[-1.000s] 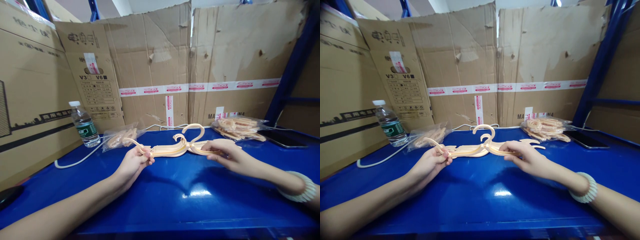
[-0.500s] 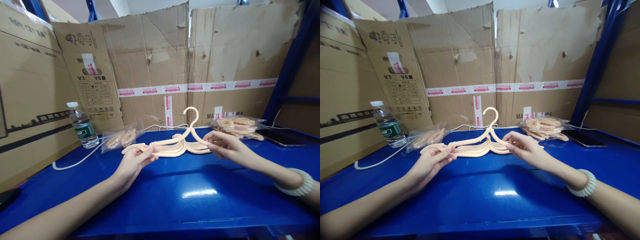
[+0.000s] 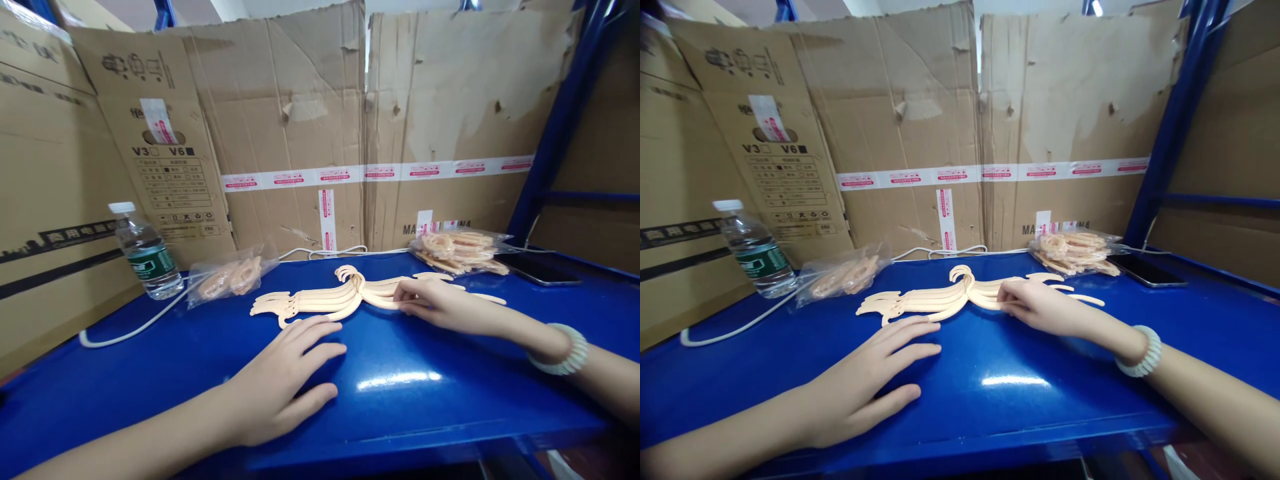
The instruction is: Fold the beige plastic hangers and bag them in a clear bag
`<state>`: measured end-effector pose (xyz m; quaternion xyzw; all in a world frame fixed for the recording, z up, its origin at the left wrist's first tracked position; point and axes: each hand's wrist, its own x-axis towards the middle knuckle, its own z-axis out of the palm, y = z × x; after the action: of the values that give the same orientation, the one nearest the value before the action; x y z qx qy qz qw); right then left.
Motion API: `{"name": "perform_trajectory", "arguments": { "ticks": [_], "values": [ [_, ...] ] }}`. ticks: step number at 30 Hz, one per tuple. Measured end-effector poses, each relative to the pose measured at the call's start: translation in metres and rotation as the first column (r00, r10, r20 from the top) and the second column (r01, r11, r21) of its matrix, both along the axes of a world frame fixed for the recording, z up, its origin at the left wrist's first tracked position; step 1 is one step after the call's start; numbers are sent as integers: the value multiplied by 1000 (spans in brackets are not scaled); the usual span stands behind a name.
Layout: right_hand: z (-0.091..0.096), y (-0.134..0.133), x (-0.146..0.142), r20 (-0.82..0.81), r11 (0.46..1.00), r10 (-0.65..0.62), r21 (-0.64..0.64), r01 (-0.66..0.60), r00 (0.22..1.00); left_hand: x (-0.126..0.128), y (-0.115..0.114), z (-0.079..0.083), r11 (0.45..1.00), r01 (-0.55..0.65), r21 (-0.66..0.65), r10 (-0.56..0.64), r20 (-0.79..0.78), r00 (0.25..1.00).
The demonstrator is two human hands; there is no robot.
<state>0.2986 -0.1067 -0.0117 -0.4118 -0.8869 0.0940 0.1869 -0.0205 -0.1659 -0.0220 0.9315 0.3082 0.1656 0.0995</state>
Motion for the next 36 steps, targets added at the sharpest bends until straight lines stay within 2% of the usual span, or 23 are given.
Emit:
{"name": "perform_trajectory", "arguments": {
  "ticks": [4, 9, 13, 16, 20, 23, 25, 31, 36],
  "values": [
    [1, -1, -2, 41, 998, -4, 60, 2, 999, 0, 0, -9, 994, -104, -30, 104, 17, 994],
    [-2, 2, -2, 90, 993, 20, 117, -30, 996, 0, -3, -10, 988, -154, -15, 154, -9, 988],
    [-5, 2, -4, 68, 978, -7, 211, -7, 998, -1, -2, -16, 981, -191, 24, 191, 21, 981],
    [-9, 0, -6, 44, 969, -11, 245, 0, 999, -4, 1, -18, 978, -202, 51, 204, -30, 979],
    [-19, 6, -9, 155, 982, -57, 186, 27, 986, -7, 13, -12, 981, -191, -24, 183, -197, 963],
    [-26, 20, -10, 243, 993, -98, 87, 78, 965, -7, 24, -4, 967, -249, -63, 223, -272, 936],
    [-28, 31, -11, 280, 994, -103, 67, 88, 955, -6, 32, -1, 959, -274, -69, 241, -308, 920],
    [-27, 68, -19, 295, 994, -91, 77, 71, 951, -9, 65, -4, 964, -265, -29, 245, -291, 925],
    [-24, 94, -28, 316, 995, -105, 30, 100, 943, -12, 89, -7, 959, -283, -5, 273, -252, 928]
  ]
}}
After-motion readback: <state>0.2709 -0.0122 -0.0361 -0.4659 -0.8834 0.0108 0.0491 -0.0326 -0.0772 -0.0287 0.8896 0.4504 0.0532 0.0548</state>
